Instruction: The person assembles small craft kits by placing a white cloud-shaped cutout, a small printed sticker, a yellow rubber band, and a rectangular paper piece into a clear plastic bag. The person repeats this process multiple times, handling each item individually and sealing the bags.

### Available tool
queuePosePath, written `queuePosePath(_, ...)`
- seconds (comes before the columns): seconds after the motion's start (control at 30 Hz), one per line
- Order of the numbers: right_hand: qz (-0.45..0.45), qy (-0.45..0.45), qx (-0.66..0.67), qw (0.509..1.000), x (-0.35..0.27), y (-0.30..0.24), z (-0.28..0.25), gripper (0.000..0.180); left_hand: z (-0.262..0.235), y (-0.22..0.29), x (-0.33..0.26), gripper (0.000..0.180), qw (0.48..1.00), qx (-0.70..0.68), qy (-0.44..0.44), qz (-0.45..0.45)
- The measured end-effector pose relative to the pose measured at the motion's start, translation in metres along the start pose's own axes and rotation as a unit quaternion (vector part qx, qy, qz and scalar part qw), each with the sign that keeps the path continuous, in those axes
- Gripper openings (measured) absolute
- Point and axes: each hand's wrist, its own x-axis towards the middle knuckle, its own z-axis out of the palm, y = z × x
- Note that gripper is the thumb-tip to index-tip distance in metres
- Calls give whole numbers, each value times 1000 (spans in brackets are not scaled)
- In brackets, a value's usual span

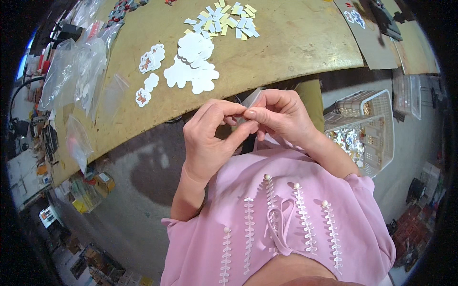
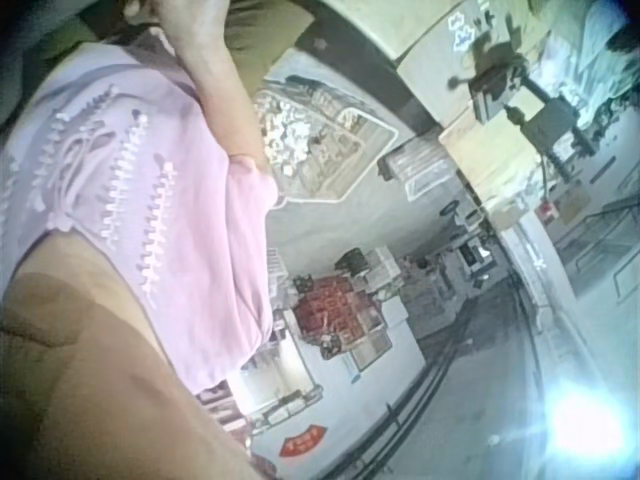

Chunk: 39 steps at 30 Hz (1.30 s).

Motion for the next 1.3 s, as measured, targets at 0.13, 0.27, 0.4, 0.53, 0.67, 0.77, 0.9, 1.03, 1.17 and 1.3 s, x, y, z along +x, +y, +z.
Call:
queuePosePath(0.13, 3, 38, -25, 999, 0, 3, 4, 23, 1, -8, 2, 16, 999, 36, 15, 33)
queuePosePath(0.27, -6, 44, -82, 996, -3, 12, 6, 26, 9, -3, -5, 16, 994, 85, 43, -51)
queuePosePath(0.4, 32, 29, -62, 997, -3, 7, 3, 34, 9, -11, -7, 23, 988, 124, 80, 41)
queuePosePath(0.53, 103, 29, 3, 994, -2, 1, 0, 35, -5, -11, -5, 19, 972, 171, -29, 161)
queuePosePath(0.67, 8, 97, -82, 992, -7, 4, -1, 16, -11, -8, -13, 12, 976, 135, -52, 163)
queuePosePath(0.77, -327, -17, -398, 857, -10, -7, 3, 27, -24, -13, -27, 16, 973, 150, -90, 150)
queuePosePath(0.9, -320, -120, -547, 764, -16, -11, 1, 27, -36, -9, -36, 13, 978, 92, -117, 148)
queuePosePath(1.03, -256, -190, -492, 810, -20, -15, -5, 26, -42, -15, -34, 15, 975, 65, -170, 130)
queuePosePath(1.17, -215, -193, -436, 852, -23, 1, -4, 31, -40, -14, -30, 17, 964, 73, -215, 141)
queuePosePath(1.3, -280, -164, -486, 812, -16, -5, -11, 30, -46, -25, -12, 26, 978, 54, -136, 146)
